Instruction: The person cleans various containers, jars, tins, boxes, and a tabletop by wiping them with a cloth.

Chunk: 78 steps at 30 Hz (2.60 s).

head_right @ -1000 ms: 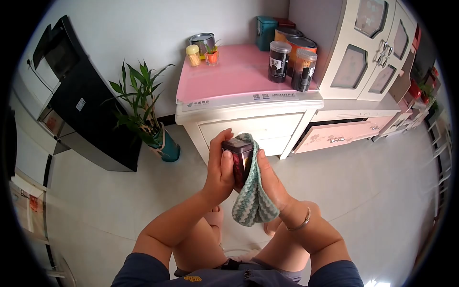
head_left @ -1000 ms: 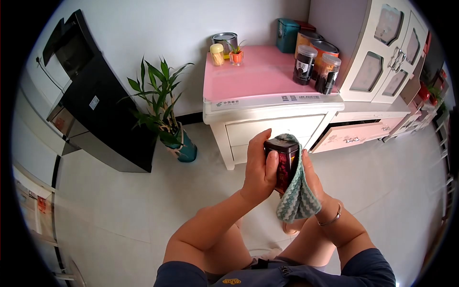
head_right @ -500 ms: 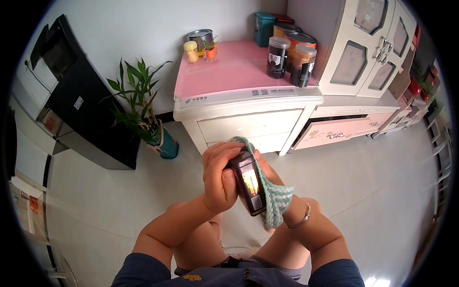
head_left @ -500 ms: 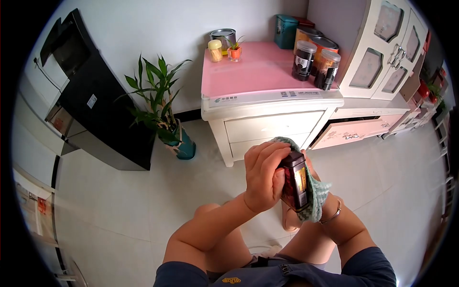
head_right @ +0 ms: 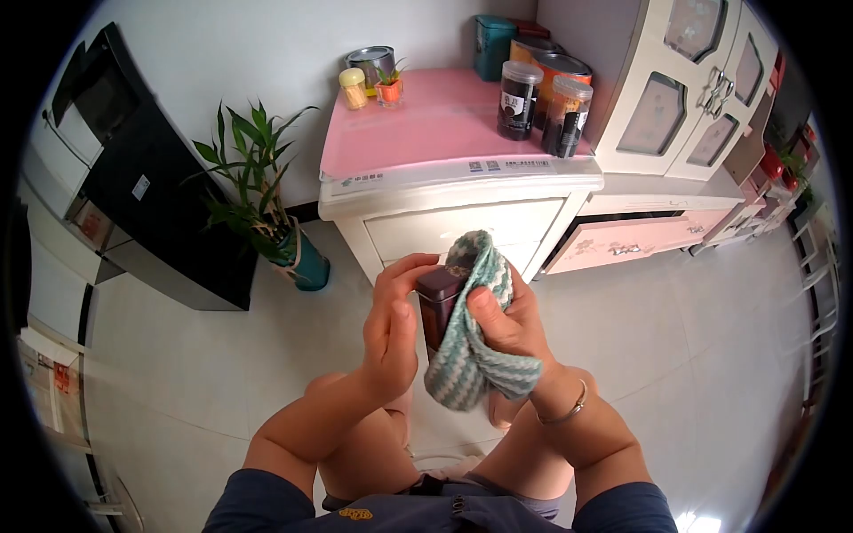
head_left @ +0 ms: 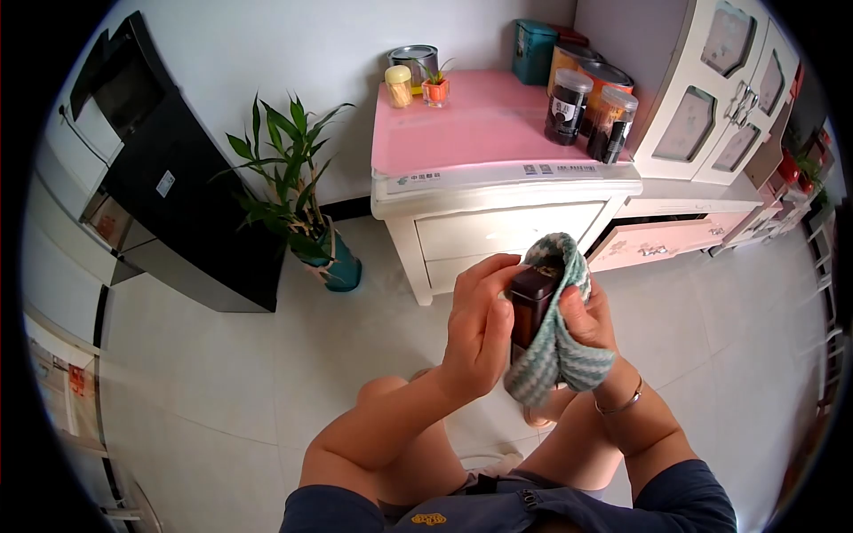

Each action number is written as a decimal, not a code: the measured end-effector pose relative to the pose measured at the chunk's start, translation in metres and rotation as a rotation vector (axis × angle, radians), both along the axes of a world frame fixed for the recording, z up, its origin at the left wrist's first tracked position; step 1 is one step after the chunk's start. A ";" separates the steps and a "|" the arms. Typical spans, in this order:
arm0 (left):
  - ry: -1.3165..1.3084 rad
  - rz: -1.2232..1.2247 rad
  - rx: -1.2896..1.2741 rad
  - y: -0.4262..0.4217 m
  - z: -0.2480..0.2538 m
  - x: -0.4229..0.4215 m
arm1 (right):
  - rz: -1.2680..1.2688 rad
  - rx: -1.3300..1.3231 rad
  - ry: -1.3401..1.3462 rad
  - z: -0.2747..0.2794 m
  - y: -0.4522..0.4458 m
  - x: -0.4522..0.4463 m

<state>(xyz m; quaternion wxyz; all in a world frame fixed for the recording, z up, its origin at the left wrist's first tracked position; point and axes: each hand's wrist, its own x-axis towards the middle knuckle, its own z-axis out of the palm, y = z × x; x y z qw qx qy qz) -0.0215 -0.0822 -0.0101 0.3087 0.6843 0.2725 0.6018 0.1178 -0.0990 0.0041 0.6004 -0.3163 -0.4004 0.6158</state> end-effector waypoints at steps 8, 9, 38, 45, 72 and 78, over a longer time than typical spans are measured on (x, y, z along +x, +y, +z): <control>0.099 -0.020 0.002 -0.003 0.004 0.002 | -0.014 -0.023 -0.156 -0.007 0.002 0.002; 0.158 0.026 0.055 -0.003 0.006 0.003 | 0.008 -0.040 -0.122 -0.010 0.003 0.002; 0.404 0.082 0.279 -0.007 -0.001 -0.003 | 0.016 -0.017 -0.334 0.021 0.001 0.009; 0.237 0.054 0.260 -0.015 -0.002 0.000 | -0.088 0.176 -0.622 -0.007 -0.003 0.015; 0.081 0.029 0.538 -0.020 -0.002 0.000 | 0.200 -0.603 0.189 -0.020 0.001 -0.005; -0.028 -0.203 0.274 -0.016 0.001 -0.008 | -0.069 -0.177 -0.298 0.003 -0.002 -0.008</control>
